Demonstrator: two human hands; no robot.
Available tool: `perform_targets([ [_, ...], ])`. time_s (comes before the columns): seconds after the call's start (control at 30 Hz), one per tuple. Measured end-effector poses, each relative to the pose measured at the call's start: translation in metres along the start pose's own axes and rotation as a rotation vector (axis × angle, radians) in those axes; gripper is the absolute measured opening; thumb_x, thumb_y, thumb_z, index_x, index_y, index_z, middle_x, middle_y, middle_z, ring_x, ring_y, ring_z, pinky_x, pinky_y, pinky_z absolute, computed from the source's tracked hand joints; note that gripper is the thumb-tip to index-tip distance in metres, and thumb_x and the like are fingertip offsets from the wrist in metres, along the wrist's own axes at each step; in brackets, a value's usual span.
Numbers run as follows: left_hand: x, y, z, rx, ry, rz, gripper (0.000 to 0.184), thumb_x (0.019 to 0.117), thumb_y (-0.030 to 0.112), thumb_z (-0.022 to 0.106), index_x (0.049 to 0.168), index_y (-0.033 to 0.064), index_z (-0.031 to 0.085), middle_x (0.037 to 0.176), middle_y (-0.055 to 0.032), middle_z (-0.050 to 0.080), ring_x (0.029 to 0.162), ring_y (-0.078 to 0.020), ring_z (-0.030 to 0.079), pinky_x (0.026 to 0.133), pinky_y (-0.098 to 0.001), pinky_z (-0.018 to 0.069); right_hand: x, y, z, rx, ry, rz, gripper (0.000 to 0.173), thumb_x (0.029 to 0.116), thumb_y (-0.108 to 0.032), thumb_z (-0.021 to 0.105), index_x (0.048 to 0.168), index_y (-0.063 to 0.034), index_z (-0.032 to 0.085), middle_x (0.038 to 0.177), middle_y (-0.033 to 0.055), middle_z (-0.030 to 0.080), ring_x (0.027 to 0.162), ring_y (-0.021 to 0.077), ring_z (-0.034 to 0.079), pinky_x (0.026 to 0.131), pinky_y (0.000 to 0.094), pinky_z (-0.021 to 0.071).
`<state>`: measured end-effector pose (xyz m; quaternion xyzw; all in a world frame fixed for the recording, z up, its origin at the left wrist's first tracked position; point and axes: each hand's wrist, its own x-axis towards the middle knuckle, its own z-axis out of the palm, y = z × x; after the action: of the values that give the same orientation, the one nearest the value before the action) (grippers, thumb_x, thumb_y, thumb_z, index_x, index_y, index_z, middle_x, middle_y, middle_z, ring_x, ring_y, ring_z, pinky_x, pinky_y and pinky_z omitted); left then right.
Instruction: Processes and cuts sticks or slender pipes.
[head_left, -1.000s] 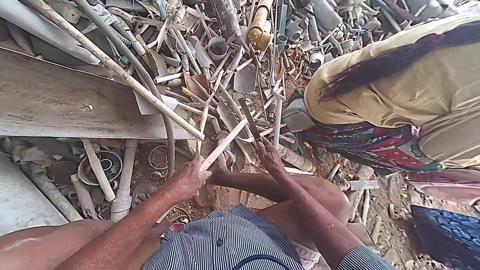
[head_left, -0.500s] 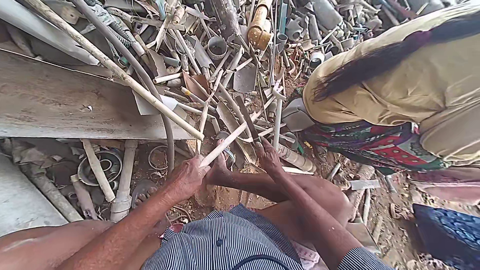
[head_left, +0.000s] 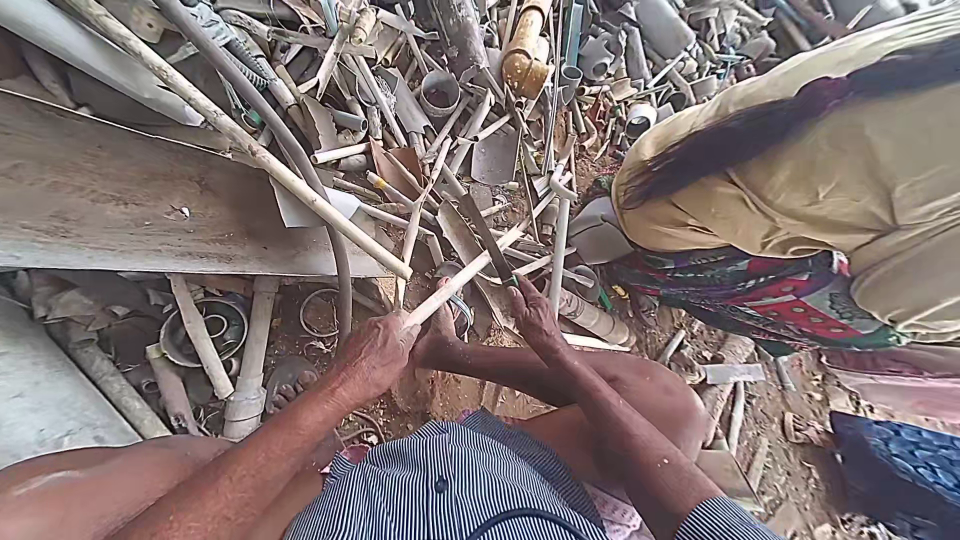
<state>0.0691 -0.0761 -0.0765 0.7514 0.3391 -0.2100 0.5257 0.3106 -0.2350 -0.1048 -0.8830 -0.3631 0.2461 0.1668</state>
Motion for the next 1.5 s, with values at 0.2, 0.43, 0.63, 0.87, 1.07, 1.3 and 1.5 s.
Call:
perform_targets([
  [0.2,0.001,-0.001,0.003,0.001,-0.046,-0.047,0.043,0.1104,0.029,0.046,0.134,-0.0064,0.051,0.121,-0.0290,0.061,0.116,-0.0422,0.060,0.101,-0.0555,0.0449,-0.015,-0.024,0.018,-0.050,-0.059,-0.017,0.047,0.1096,-0.024,0.041,0.147,0.0026,0.050,0.111,0.0262,0.070,0.100,0.0386,0.069,0.092,0.0546,0.0511],
  [0.43,0.006,-0.007,0.003,-0.084,-0.080,-0.013,0.037,0.1092,0.026,0.049,0.129,-0.0045,0.055,0.114,-0.0259,0.062,0.107,-0.0376,0.061,0.096,-0.0533,0.0465,-0.045,-0.021,0.027,-0.053,-0.130,-0.210,0.046,0.1064,-0.023,0.044,0.143,0.0029,0.056,0.107,0.0247,0.072,0.093,0.0390,0.072,0.084,0.0555,0.0552],
  [0.63,0.002,-0.001,0.001,-0.077,-0.056,-0.004,0.036,0.1075,0.024,0.053,0.130,-0.0042,0.055,0.115,-0.0256,0.062,0.108,-0.0377,0.062,0.096,-0.0525,0.0471,0.008,0.011,-0.001,-0.028,0.017,0.103,0.047,0.1112,-0.025,0.039,0.150,0.0022,0.047,0.113,0.0262,0.069,0.096,0.0342,0.068,0.092,0.0507,0.0501],
  [0.87,0.000,0.001,-0.002,0.005,0.015,-0.054,0.047,0.1060,0.030,0.057,0.136,-0.0059,0.053,0.126,-0.0283,0.062,0.121,-0.0417,0.060,0.105,-0.0556,0.0441,-0.080,-0.030,0.048,-0.023,-0.143,-0.358,0.046,0.1055,-0.028,0.045,0.137,0.0020,0.060,0.097,0.0192,0.073,0.081,0.0341,0.073,0.072,0.0512,0.0579],
  [1.07,-0.004,0.008,-0.003,-0.005,0.043,-0.026,0.038,0.1104,0.029,0.044,0.131,-0.0007,0.057,0.116,-0.0254,0.064,0.111,-0.0402,0.063,0.095,-0.0567,0.0468,0.007,0.015,-0.001,0.059,0.063,0.139,0.045,0.1114,-0.025,0.039,0.147,0.0006,0.050,0.104,0.0195,0.068,0.084,0.0249,0.065,0.083,0.0436,0.0515],
  [1.3,0.001,-0.001,-0.005,-0.004,0.061,-0.096,0.042,0.1053,0.020,0.057,0.141,-0.0012,0.050,0.132,-0.0264,0.060,0.125,-0.0406,0.058,0.105,-0.0555,0.0442,-0.074,-0.038,0.064,0.063,-0.155,-0.282,0.047,0.1059,-0.026,0.043,0.137,0.0055,0.058,0.105,0.0215,0.072,0.091,0.0331,0.072,0.083,0.0501,0.0567],
  [1.5,-0.006,0.009,-0.006,0.142,0.103,-0.113,0.042,0.1035,0.016,0.058,0.142,0.0014,0.051,0.134,-0.0252,0.059,0.123,-0.0417,0.059,0.102,-0.0562,0.0459,-0.003,0.014,0.007,0.142,0.016,0.206,0.044,0.1115,-0.023,0.038,0.146,0.0013,0.050,0.093,0.0153,0.066,0.073,0.0203,0.060,0.074,0.0394,0.0510],
])
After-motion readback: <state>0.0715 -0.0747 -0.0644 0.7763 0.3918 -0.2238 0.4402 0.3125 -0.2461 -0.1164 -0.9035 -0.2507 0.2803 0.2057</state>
